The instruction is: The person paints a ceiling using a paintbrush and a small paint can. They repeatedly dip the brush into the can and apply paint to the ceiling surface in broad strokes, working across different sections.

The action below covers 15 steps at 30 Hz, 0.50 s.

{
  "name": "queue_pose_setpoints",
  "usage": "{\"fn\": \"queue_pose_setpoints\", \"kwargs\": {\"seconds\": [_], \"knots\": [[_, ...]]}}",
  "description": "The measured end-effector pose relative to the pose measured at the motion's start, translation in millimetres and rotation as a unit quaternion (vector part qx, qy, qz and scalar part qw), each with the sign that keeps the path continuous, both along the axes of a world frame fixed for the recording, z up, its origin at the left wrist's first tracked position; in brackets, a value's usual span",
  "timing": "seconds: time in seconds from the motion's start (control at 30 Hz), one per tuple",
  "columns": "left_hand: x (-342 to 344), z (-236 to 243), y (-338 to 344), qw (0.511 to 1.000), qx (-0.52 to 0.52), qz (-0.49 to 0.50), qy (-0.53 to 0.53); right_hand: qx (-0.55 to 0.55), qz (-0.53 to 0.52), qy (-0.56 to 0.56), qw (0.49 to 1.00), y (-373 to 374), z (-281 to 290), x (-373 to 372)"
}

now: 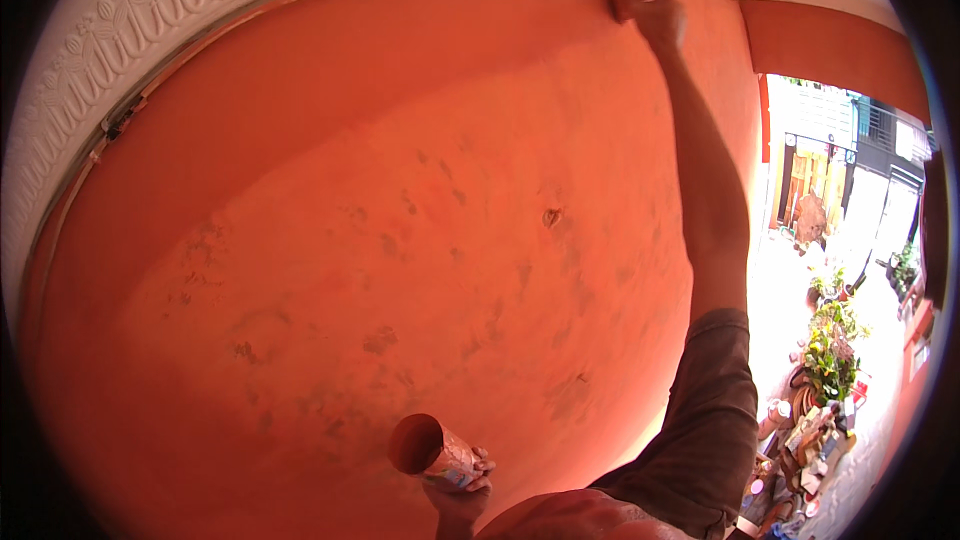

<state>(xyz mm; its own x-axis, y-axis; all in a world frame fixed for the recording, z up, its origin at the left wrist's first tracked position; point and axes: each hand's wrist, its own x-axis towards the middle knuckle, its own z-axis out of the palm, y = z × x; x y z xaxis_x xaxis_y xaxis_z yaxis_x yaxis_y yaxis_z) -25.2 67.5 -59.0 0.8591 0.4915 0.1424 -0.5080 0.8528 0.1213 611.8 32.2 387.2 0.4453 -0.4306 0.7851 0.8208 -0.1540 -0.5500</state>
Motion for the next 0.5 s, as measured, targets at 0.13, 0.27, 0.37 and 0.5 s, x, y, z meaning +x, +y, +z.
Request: {"fn": "queue_pose_setpoints", "kwargs": {"seconds": [0.13,0.27,0.37,0.5], "knots": [[-9.9,-17.3,-4.9,0.999,-0.029,0.018,0.005,-0.045,0.223,-0.15,0.962,26.0,-18.1,-170.6],[-11.4,-18.0,-4.8,0.999,-0.043,0.004,0.017,-0.016,0.493,-0.298,0.817,8.2,-30.9,-195.4],[-10.2,-12.8,1.5,0.999,-0.037,-0.018,0.027,0.099,0.539,-0.219,0.807,34.1,-22.8,-100.2],[-4.5,-32.5,19.4,0.998,-0.037,-0.049,0.012,0.118,0.204,0.001,0.972,12.7,-32.1,28.7]]}}
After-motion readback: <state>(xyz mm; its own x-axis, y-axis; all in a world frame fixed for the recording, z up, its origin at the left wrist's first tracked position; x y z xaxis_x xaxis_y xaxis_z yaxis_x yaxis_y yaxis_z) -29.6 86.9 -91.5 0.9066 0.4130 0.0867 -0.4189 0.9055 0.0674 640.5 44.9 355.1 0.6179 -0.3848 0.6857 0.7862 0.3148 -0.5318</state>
